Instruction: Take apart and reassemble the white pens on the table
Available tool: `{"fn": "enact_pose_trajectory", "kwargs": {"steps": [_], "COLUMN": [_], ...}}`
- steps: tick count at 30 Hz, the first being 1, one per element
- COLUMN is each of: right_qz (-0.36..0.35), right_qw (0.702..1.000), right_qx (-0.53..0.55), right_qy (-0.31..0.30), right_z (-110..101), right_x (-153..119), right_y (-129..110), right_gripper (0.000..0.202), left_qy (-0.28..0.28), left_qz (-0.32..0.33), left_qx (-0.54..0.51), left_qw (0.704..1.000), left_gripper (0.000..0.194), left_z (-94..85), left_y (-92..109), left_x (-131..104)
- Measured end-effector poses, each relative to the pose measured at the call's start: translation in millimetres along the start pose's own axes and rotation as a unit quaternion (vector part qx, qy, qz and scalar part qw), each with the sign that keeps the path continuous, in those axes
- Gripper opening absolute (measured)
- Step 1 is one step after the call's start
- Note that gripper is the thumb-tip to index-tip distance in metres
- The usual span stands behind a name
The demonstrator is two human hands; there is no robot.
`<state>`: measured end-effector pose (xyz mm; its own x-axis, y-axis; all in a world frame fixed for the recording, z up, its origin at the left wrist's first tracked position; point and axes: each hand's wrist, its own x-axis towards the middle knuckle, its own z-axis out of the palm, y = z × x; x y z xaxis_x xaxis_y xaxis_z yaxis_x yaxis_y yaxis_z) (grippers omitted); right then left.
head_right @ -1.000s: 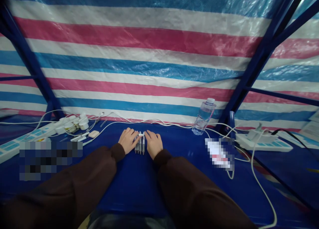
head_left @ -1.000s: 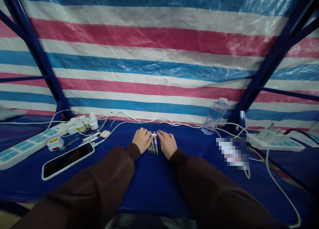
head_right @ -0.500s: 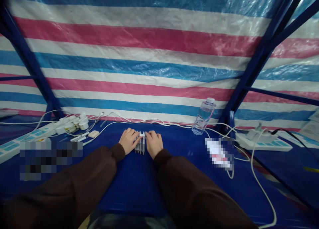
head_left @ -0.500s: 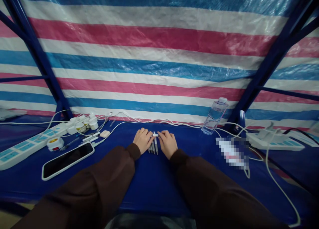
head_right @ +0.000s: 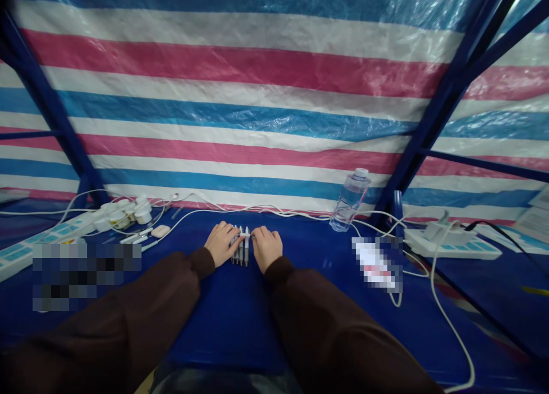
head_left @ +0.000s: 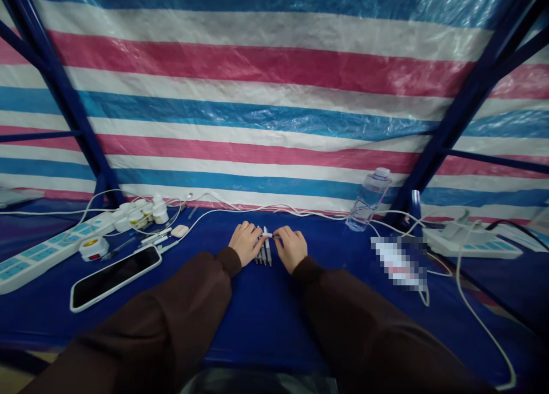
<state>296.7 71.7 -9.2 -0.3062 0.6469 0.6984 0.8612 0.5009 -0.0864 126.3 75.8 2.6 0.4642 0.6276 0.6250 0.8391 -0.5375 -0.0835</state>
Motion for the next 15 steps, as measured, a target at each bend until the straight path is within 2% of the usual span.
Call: {"fn": "enact_pose_trajectory", "kwargs": {"steps": [5, 10, 15], "right_qz": [-0.019, -0.021, -0.016], "right_qw": [0.999, 0.996, 0.995], "right_qx": [-0.004, 0.017, 0.041], "right_qy": [0.036, 0.085, 0.09], "right_z": [0.7, 1.2, 2.6], "right_x": [-1.8, -1.2, -1.3], "right_y": [1.5, 3.8, 5.2], "right_gripper": [0.022, 0.021, 0.026], "left_qy": [0.001, -0.001, 0.009], "left_qz": [-0.007, -0.037, -0.061], "left_qx": [-0.015, -0.022, -0.043], "left_qw": [1.0, 0.999, 0.997], "left_gripper": [0.033, 0.035, 0.034], "left_z": [-1.8, -2.1, -2.8], "left_y": [1.5, 2.3, 2.2], "left_x": [0.3, -1.7, -1.8]}}
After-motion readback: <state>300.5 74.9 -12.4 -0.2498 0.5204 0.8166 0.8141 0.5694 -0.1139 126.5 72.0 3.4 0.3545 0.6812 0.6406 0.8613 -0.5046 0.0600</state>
